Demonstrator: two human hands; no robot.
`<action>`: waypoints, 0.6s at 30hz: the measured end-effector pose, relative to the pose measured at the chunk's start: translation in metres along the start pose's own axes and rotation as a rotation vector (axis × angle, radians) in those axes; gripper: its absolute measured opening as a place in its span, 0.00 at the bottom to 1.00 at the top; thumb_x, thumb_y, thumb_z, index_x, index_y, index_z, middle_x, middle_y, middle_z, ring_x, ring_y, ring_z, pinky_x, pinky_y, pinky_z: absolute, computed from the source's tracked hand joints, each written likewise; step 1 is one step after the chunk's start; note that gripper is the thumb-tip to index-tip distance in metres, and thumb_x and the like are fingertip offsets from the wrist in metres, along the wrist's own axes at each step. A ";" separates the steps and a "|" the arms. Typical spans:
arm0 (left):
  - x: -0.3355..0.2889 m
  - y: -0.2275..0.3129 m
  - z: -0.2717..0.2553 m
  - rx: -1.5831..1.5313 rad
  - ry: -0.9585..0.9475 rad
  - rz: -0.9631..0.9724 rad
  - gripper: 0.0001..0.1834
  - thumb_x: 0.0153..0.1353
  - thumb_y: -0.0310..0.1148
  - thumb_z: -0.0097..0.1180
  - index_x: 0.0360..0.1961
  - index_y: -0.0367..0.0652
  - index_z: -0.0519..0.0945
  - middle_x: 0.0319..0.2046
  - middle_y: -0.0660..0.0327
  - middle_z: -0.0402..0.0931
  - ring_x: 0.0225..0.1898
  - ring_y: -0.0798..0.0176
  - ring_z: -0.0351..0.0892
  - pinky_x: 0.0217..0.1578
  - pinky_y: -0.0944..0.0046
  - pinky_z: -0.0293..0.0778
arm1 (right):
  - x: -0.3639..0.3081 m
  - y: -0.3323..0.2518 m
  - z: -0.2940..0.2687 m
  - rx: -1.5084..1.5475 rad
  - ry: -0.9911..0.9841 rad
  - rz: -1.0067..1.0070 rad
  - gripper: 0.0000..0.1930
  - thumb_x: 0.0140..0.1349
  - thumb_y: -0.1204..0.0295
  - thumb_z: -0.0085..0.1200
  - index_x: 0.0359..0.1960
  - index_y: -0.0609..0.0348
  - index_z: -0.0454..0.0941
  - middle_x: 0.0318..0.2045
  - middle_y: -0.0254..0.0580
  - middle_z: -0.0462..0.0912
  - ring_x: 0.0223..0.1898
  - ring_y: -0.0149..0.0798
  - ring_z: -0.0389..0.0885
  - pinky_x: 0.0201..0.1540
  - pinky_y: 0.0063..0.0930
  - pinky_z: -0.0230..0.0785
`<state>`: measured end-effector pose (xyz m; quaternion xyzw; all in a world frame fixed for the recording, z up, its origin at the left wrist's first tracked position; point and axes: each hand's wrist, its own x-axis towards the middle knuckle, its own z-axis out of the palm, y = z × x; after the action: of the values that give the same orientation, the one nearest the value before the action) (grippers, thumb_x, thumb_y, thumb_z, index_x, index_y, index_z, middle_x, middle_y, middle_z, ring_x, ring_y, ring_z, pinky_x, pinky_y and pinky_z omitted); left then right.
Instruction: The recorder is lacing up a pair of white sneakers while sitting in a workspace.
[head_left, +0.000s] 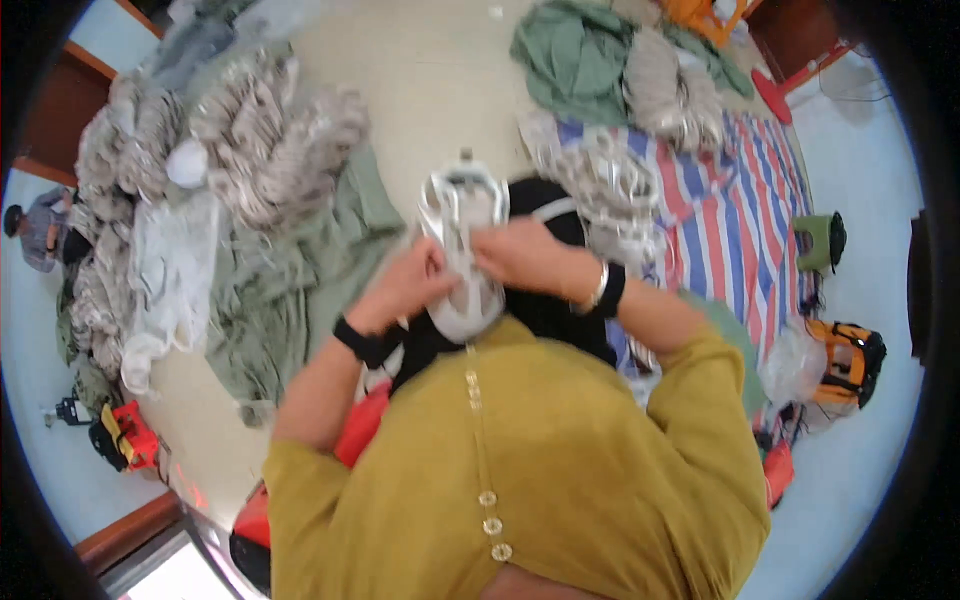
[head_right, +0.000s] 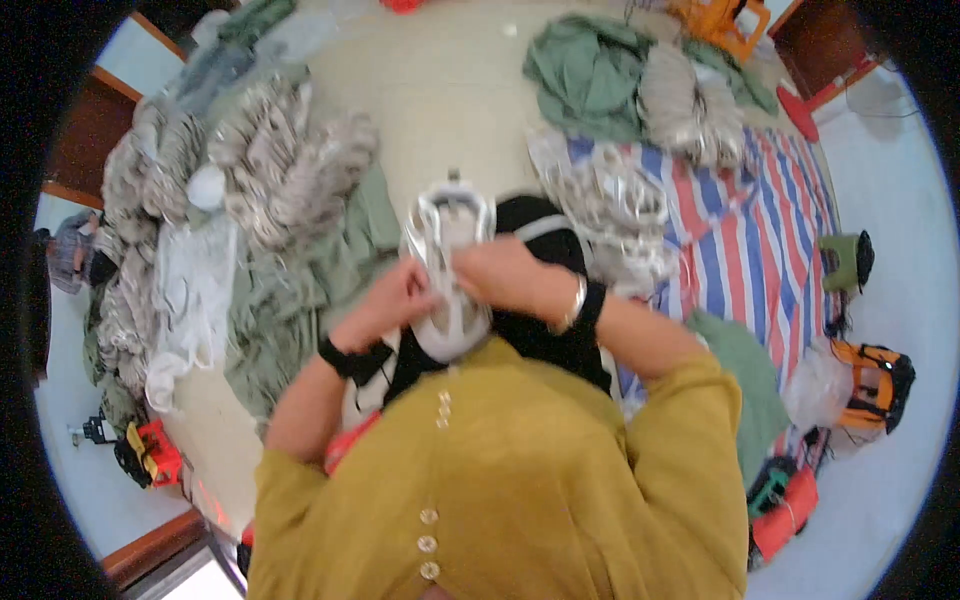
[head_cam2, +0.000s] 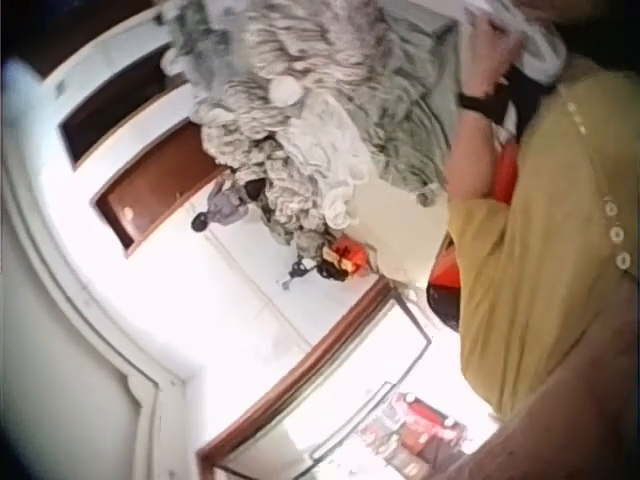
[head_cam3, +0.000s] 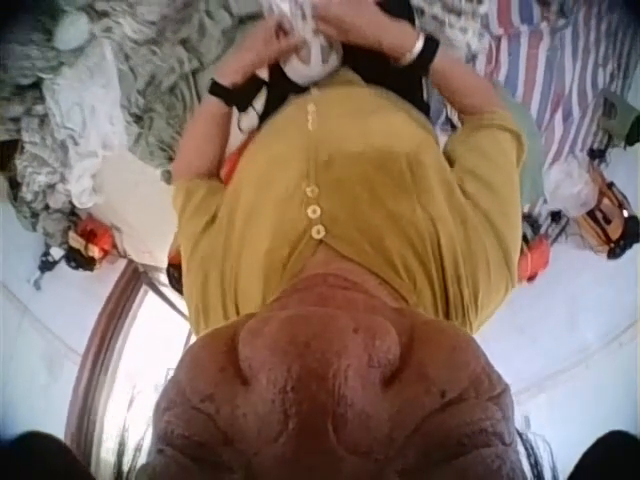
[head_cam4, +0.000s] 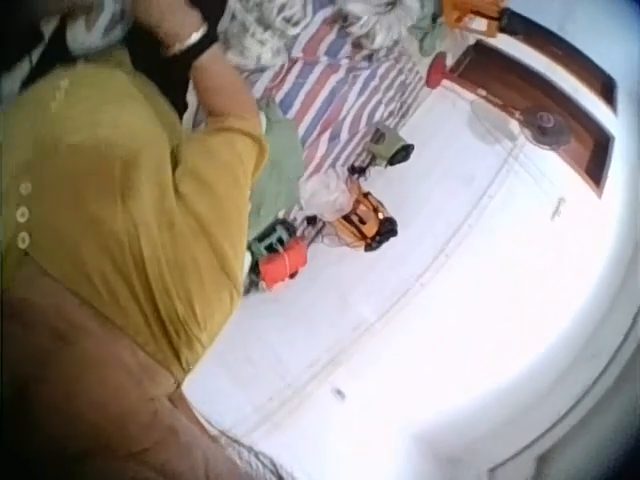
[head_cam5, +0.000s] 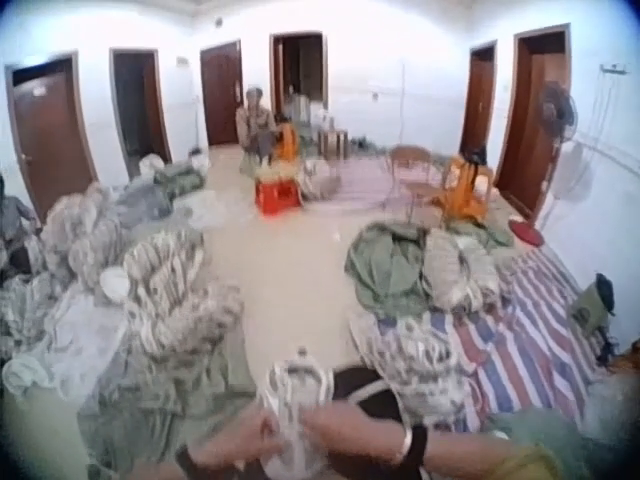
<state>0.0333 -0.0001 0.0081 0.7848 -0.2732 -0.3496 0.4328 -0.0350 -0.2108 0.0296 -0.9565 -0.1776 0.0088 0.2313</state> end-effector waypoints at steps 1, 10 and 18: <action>0.006 -0.010 0.003 -0.006 0.022 0.068 0.15 0.53 0.33 0.63 0.30 0.44 0.66 0.22 0.70 0.64 0.24 0.76 0.62 0.24 0.74 0.62 | -0.002 0.006 0.010 -0.002 -0.007 0.053 0.09 0.55 0.62 0.52 0.28 0.53 0.73 0.21 0.48 0.77 0.24 0.53 0.78 0.26 0.45 0.69; -0.003 -0.008 0.006 0.057 -0.025 0.051 0.18 0.52 0.36 0.65 0.31 0.41 0.67 0.22 0.68 0.65 0.24 0.75 0.63 0.24 0.72 0.63 | 0.019 0.019 -0.019 0.185 -0.286 -0.001 0.08 0.51 0.66 0.52 0.23 0.57 0.74 0.17 0.46 0.77 0.22 0.47 0.79 0.23 0.39 0.69; 0.003 -0.017 0.004 0.064 -0.017 0.103 0.19 0.51 0.41 0.64 0.32 0.41 0.68 0.21 0.63 0.69 0.24 0.68 0.69 0.26 0.67 0.67 | 0.026 0.054 -0.057 0.258 -1.014 0.174 0.11 0.53 0.67 0.50 0.20 0.63 0.73 0.12 0.43 0.75 0.13 0.41 0.74 0.16 0.34 0.64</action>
<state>0.0341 0.0036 -0.0088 0.7802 -0.3280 -0.3245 0.4224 0.0134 -0.2715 0.0577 -0.8071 -0.1848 0.5111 0.2306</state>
